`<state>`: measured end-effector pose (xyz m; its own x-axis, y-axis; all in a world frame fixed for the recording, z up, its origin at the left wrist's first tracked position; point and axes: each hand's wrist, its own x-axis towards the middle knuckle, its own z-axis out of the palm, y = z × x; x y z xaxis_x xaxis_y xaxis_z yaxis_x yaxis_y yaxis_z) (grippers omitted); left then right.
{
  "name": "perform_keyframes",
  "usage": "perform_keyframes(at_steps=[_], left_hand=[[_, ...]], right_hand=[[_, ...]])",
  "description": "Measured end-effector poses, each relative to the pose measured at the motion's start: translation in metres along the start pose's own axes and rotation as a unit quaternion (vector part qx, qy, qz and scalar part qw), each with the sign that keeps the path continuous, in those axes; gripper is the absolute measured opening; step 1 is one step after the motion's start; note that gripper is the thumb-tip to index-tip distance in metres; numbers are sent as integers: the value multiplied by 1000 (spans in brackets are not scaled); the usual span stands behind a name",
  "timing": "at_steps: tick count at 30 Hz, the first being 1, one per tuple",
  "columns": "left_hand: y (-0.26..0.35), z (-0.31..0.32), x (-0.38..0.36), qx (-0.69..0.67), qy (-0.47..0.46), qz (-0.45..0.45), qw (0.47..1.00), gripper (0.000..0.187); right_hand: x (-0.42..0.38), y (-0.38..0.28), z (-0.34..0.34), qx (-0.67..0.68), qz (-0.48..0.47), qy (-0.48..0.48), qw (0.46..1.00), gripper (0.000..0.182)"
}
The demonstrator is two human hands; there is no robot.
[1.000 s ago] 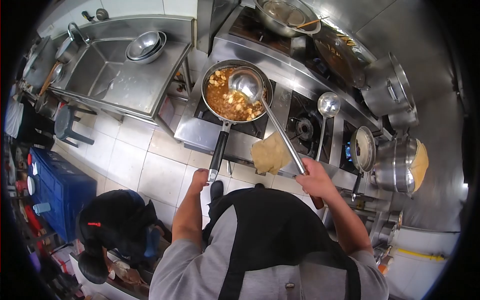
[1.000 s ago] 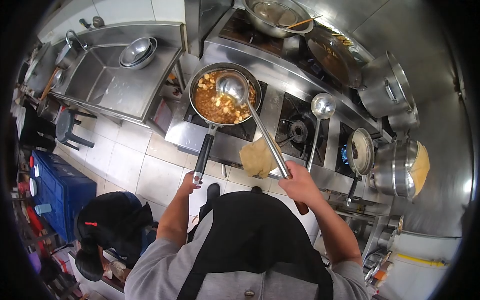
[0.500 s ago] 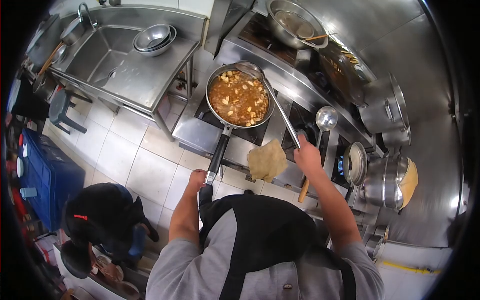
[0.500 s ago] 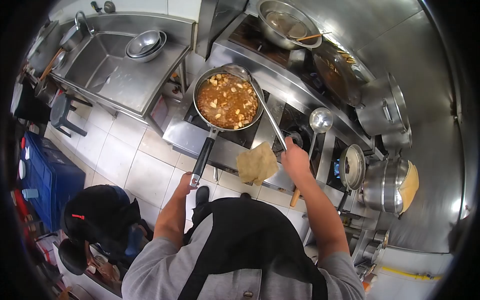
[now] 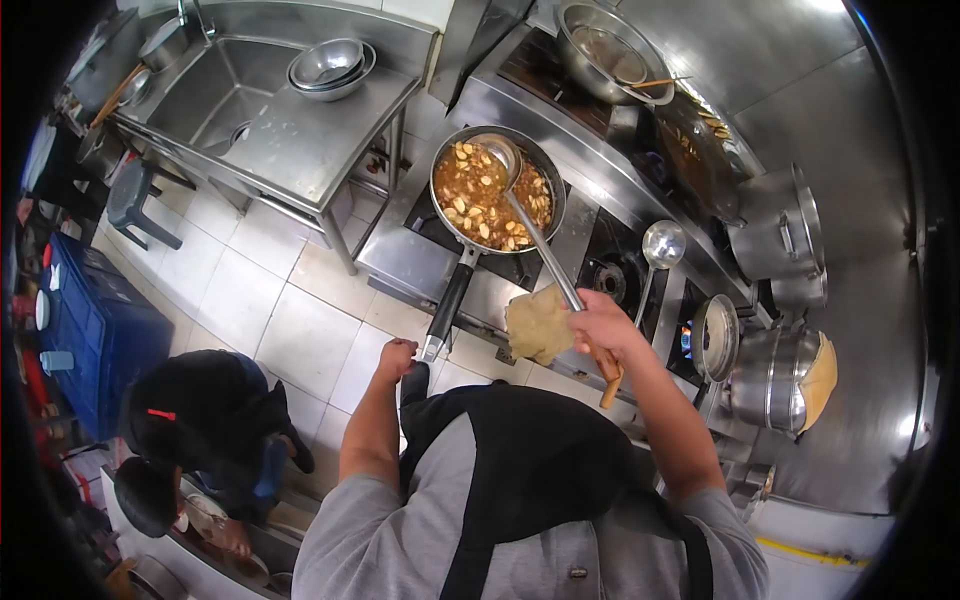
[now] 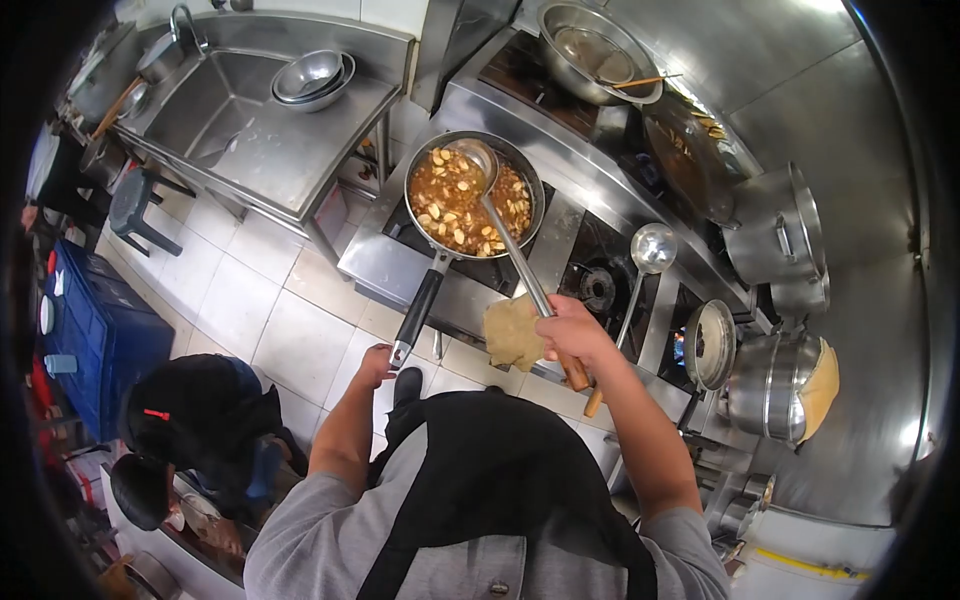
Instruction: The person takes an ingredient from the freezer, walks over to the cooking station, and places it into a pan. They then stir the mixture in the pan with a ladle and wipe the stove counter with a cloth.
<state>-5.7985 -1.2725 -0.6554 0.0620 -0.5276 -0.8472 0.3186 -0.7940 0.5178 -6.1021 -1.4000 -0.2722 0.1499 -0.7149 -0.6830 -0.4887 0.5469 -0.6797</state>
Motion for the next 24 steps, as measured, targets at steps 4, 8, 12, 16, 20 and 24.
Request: perform_keyframes(at_steps=[4, 8, 12, 16, 20, 24], left_hand=[[3, -8, -3, 10, -2, 9, 1000, 28], [9, -16, -11, 39, 18, -7, 999, 31], [13, -26, -16, 49, -8, -6, 999, 31], [12, -33, -19, 46, -15, 2, 999, 32], [14, -35, -15, 46, -21, 6, 999, 35], [26, -32, -17, 51, -21, 2, 998, 34]], right_hand=[[-14, -1, -8, 160, 51, -87, 982, 32], [-37, -3, 0, 149, 44, -77, 985, 31], [-55, 5, 1, 115, 40, -32, 992, 34], [-68, 14, -1, 16, 3, -7, 1000, 34], [-79, 26, 5, 4, -17, 12, 1000, 31], [-83, 40, 9, -197, -63, 101, 973, 32]])
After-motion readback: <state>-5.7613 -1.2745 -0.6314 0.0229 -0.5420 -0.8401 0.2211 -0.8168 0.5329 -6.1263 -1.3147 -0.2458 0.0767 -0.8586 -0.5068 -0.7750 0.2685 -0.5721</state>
